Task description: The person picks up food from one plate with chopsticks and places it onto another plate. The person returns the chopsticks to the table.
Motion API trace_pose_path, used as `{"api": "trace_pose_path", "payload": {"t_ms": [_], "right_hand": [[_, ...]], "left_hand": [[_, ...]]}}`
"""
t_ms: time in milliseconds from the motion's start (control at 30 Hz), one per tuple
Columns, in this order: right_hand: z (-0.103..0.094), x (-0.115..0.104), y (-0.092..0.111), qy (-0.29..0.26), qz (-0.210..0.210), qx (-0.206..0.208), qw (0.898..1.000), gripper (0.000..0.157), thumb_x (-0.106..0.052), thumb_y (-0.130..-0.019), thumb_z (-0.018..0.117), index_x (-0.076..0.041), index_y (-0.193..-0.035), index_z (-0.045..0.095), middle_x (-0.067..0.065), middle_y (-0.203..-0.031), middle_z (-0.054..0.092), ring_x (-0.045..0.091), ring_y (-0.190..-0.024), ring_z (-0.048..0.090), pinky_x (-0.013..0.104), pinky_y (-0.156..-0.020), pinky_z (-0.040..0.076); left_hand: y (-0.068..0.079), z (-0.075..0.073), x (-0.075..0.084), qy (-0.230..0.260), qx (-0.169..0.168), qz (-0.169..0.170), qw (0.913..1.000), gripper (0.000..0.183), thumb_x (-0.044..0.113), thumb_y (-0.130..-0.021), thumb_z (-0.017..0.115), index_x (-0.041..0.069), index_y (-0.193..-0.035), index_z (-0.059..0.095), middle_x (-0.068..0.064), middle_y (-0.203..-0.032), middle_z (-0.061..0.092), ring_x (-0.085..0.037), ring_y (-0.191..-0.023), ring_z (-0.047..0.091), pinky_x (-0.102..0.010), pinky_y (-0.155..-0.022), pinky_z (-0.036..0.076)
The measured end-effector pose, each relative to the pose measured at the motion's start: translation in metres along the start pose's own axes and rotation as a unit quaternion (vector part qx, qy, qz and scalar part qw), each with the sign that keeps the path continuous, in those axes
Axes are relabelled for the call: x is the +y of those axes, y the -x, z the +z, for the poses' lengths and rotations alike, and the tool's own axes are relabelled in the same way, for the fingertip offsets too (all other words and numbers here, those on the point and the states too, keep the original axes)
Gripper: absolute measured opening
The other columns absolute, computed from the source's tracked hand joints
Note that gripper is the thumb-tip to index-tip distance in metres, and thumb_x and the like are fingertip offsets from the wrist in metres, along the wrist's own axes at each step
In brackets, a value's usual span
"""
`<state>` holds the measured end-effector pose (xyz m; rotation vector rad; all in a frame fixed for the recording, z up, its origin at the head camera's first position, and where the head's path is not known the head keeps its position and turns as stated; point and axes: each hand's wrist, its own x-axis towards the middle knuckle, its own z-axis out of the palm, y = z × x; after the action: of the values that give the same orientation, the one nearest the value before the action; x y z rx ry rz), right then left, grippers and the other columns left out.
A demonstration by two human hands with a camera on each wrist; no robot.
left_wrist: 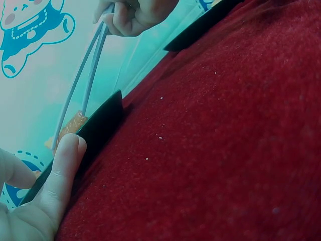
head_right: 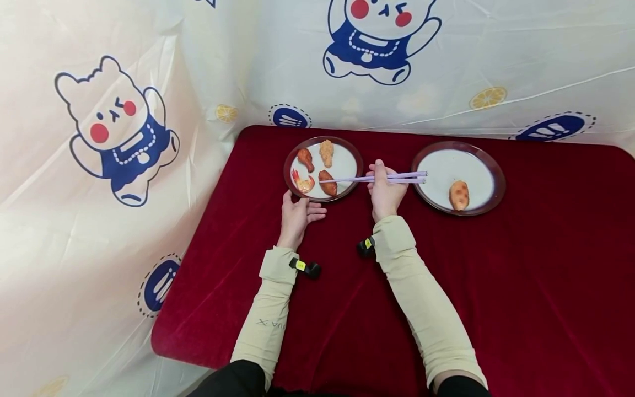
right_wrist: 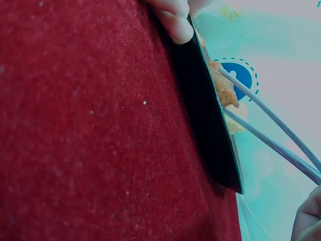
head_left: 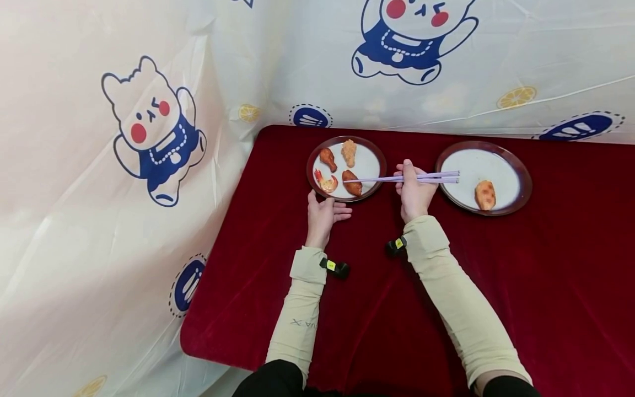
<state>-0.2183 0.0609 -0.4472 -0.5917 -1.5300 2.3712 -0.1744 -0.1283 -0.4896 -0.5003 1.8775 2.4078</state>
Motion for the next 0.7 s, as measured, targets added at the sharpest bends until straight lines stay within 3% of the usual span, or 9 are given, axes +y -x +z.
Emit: {"api": "trace_pose_path", "payload": {"t_ms": [267, 700], "right_hand": [[-0.0001, -0.0031, 0.0013, 0.021, -0.030, 0.005, 0.999, 0.024, -0.030, -0.086, 0.072, -0.007, -0.080, 0.073, 0.003, -0.070, 0.071, 0.005, -0.044, 0.052, 0.014, -0.042, 0.047], [-0.0029, -0.0031, 0.0006, 0.000, -0.033, 0.013, 0.999, 0.024, -0.028, -0.088, 0.071, -0.005, -0.081, 0.073, 0.004, -0.070, 0.071, 0.005, -0.044, 0.051, 0.014, -0.041, 0.046]], "left_hand": [[-0.0005, 0.0007, 0.0005, 0.000, 0.001, 0.001, 1.0000, 0.075, 0.007, -0.098, 0.039, 0.015, -0.156, -0.007, -0.024, -0.098, 0.066, -0.021, -0.067, 0.072, -0.039, -0.071, 0.063], [0.0000, 0.0000, -0.0002, -0.004, -0.003, 0.002, 1.0000, 0.075, 0.007, -0.097, 0.039, 0.016, -0.156, -0.007, -0.023, -0.098, 0.066, -0.021, -0.069, 0.072, -0.039, -0.073, 0.063]]}}
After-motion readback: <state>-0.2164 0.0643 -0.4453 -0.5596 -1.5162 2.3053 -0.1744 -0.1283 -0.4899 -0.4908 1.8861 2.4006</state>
